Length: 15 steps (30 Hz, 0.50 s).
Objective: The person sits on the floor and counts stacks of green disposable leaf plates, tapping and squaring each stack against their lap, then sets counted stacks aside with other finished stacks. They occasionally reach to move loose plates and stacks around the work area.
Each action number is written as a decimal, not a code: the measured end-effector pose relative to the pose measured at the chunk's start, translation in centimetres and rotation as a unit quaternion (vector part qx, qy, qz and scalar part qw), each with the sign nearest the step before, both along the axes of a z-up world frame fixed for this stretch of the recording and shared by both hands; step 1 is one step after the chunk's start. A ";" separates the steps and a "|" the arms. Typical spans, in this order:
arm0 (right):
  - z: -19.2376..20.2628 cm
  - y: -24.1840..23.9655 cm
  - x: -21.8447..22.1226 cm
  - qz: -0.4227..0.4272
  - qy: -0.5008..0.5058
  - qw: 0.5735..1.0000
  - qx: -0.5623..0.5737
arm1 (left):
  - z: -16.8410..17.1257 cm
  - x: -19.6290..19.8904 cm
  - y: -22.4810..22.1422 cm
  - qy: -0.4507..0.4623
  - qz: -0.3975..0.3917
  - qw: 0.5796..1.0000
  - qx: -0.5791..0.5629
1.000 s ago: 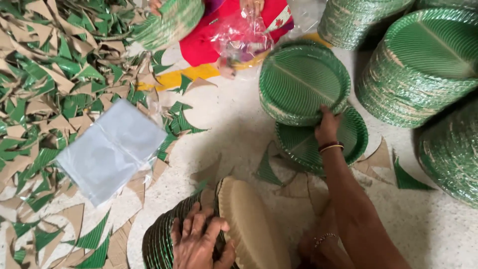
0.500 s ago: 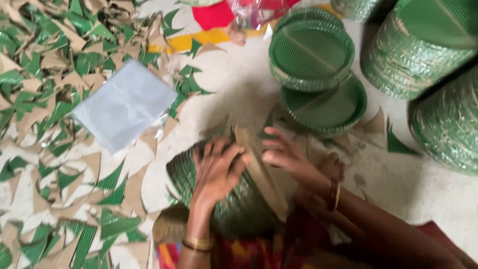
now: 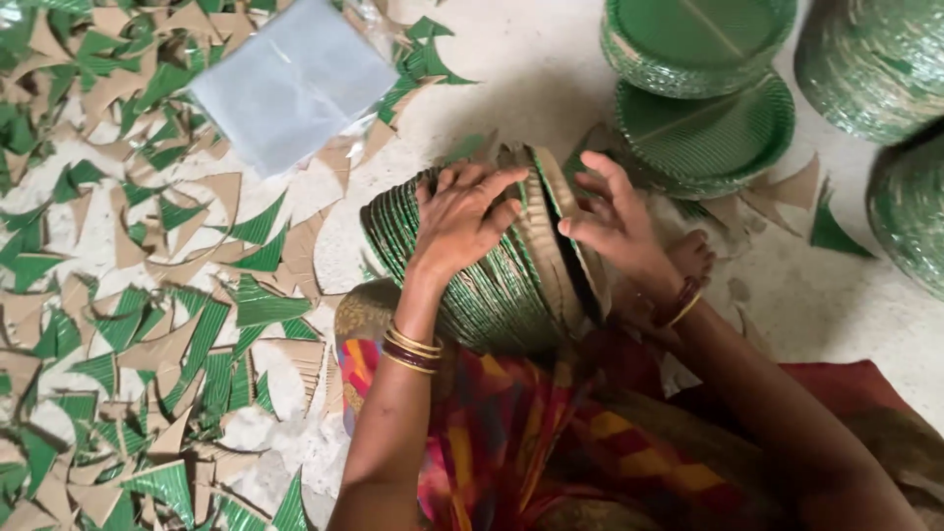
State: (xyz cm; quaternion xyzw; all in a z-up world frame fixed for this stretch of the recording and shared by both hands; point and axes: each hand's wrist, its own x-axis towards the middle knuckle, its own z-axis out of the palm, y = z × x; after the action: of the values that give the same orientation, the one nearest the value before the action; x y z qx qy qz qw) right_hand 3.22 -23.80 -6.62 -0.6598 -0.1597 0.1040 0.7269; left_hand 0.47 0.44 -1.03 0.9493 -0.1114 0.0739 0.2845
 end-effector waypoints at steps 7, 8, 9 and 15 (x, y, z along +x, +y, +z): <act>1.8 0.5 -1.2 -0.020 -0.136 0.986 -0.097 | -0.2 0.2 0.0 -0.009 -0.003 1.000 -0.003; 2.2 0.6 -1.3 -0.028 -0.143 0.986 -0.087 | 0.0 0.4 0.0 -0.005 -0.005 1.000 -0.004; 2.1 0.6 -0.9 -0.027 -0.143 0.986 -0.086 | -0.2 0.5 0.1 -0.005 -0.004 1.000 -0.002; 1.6 1.5 0.5 -0.033 -0.267 0.947 -0.177 | 0.4 0.5 -0.2 0.015 -0.019 1.000 0.000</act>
State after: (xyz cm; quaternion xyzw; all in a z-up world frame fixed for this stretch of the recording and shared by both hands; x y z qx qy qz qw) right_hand 3.76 -22.31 -4.97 -0.7865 -0.3050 -0.0738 0.5319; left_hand 0.96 0.27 -0.64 0.9480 -0.1255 0.0541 0.2876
